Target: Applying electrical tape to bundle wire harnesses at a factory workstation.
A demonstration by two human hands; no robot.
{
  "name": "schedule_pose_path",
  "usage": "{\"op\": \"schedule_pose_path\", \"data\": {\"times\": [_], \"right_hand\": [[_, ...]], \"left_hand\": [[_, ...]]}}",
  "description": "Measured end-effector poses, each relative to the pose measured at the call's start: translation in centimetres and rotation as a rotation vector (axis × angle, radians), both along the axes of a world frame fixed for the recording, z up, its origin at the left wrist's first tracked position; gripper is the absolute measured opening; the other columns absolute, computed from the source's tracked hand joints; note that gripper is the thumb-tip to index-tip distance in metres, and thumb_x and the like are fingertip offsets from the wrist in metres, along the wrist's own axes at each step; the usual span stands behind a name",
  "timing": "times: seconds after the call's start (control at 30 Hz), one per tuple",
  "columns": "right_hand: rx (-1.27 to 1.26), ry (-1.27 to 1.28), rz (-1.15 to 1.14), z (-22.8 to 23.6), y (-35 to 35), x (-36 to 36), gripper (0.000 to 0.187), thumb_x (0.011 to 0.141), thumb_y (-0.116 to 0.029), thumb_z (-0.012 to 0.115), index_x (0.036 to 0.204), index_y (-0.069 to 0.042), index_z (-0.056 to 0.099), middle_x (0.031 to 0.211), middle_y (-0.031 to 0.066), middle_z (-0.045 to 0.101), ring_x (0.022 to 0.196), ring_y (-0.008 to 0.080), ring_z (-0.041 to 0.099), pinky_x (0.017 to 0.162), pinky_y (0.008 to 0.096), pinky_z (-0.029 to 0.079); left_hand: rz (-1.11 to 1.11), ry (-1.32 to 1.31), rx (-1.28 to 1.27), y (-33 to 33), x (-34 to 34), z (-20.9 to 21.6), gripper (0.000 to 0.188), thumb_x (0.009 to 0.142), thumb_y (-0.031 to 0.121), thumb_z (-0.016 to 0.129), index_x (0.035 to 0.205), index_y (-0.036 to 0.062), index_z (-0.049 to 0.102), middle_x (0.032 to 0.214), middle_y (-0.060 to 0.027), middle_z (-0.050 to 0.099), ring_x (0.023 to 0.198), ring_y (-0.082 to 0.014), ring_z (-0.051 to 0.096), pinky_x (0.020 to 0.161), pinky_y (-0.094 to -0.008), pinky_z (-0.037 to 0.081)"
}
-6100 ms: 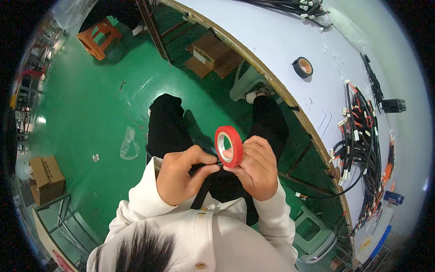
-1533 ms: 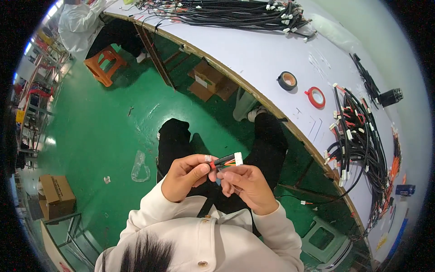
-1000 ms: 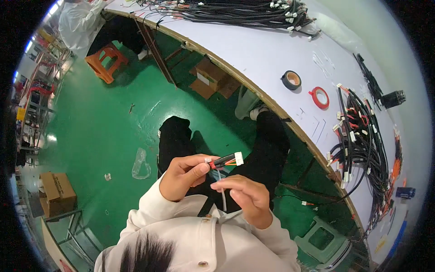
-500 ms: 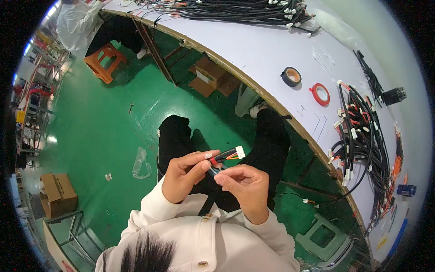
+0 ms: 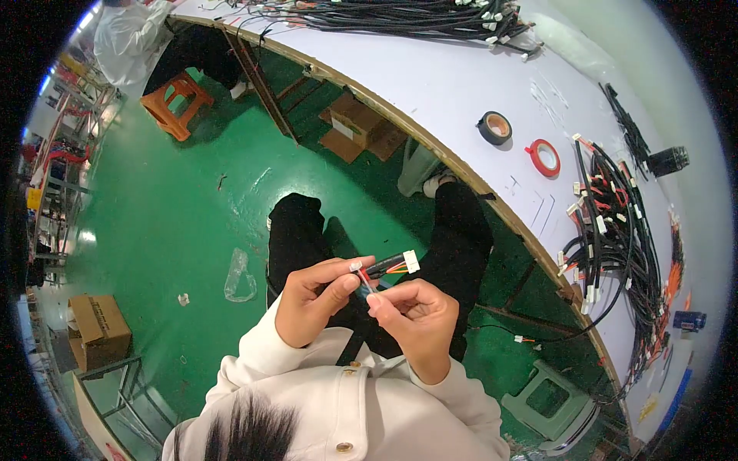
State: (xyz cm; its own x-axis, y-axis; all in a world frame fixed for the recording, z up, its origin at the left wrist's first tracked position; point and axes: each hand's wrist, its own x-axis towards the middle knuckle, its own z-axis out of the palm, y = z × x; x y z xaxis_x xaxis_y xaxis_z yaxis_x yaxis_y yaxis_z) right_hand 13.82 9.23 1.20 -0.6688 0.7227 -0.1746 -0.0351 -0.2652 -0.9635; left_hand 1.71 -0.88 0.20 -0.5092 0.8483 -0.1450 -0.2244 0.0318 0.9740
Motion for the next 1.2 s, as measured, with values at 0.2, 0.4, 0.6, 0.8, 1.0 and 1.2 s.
{"op": "schedule_pose_path", "data": {"times": [0.2, 0.4, 0.6, 0.8, 1.0, 1.2], "right_hand": [[0.03, 0.009, -0.017, 0.0, -0.2, -0.1, 0.01, 0.075, 0.004, 0.065, 0.071, 0.003, 0.056, 0.065, 0.0099, 0.061, 0.053, 0.0089, 0.056, 0.047, 0.019, 0.047], [0.058, 0.006, -0.02, 0.2, -0.2, -0.2, 0.01, 0.075, 0.005, 0.065, 0.07, 0.003, 0.056, 0.065, 0.0097, 0.061, 0.053, 0.0087, 0.055, 0.046, 0.0184, 0.045], [0.065, 0.015, -0.029, 0.3, -0.4, -0.1, 0.01, 0.074, 0.005, 0.065, 0.071, 0.003, 0.056, 0.066, 0.0098, 0.061, 0.053, 0.0087, 0.055, 0.046, 0.0184, 0.045], [0.07, 0.016, -0.017, 0.2, -0.4, -0.1, 0.009, 0.074, 0.005, 0.065, 0.071, 0.003, 0.057, 0.066, 0.0098, 0.061, 0.053, 0.0088, 0.055, 0.046, 0.0185, 0.045], [0.086, 0.023, -0.025, 0.2, -0.6, 0.0, 0.009, 0.075, 0.003, 0.065, 0.071, 0.002, 0.056, 0.065, 0.0092, 0.061, 0.052, 0.0082, 0.054, 0.046, 0.0184, 0.044], [0.059, 0.004, -0.037, 0.1, -0.7, 0.0, 0.01, 0.075, 0.002, 0.065, 0.071, 0.002, 0.056, 0.065, 0.0084, 0.06, 0.052, 0.0078, 0.054, 0.046, 0.0183, 0.044]], "left_hand": [[0.0, 0.002, 0.025, 0.1, 0.1, -0.3, 0.029, 0.091, 0.015, 0.054, 0.115, -0.001, 0.058, 0.082, 0.0003, 0.056, 0.057, -0.0025, 0.038, 0.048, -0.0185, 0.028], [0.009, 0.045, 0.051, 0.2, 0.2, -0.6, 0.029, 0.091, 0.015, 0.054, 0.114, -0.0009, 0.059, 0.082, 0.0004, 0.056, 0.058, -0.0025, 0.038, 0.05, -0.0178, 0.028], [-0.023, 0.012, 0.04, 0.1, 0.1, -0.3, 0.029, 0.091, 0.017, 0.054, 0.115, 0.0008, 0.059, 0.081, 0.0009, 0.055, 0.059, -0.0024, 0.039, 0.05, -0.0177, 0.029], [-0.02, 0.01, 0.043, 0.1, 0.1, -0.6, 0.029, 0.091, 0.018, 0.054, 0.115, 0.0011, 0.059, 0.081, 0.0014, 0.055, 0.058, -0.0024, 0.039, 0.05, -0.0178, 0.029], [-0.016, -0.021, 0.051, 0.1, 0.2, -0.3, 0.029, 0.092, 0.017, 0.054, 0.115, 0.0016, 0.059, 0.082, 0.0009, 0.056, 0.058, -0.0022, 0.039, 0.05, -0.0179, 0.03], [-0.015, 0.07, 0.062, 0.1, 0.1, -0.8, 0.028, 0.092, 0.015, 0.053, 0.115, 0.0021, 0.059, 0.082, 0.0008, 0.056, 0.06, -0.0024, 0.04, 0.052, -0.0177, 0.03]]}}
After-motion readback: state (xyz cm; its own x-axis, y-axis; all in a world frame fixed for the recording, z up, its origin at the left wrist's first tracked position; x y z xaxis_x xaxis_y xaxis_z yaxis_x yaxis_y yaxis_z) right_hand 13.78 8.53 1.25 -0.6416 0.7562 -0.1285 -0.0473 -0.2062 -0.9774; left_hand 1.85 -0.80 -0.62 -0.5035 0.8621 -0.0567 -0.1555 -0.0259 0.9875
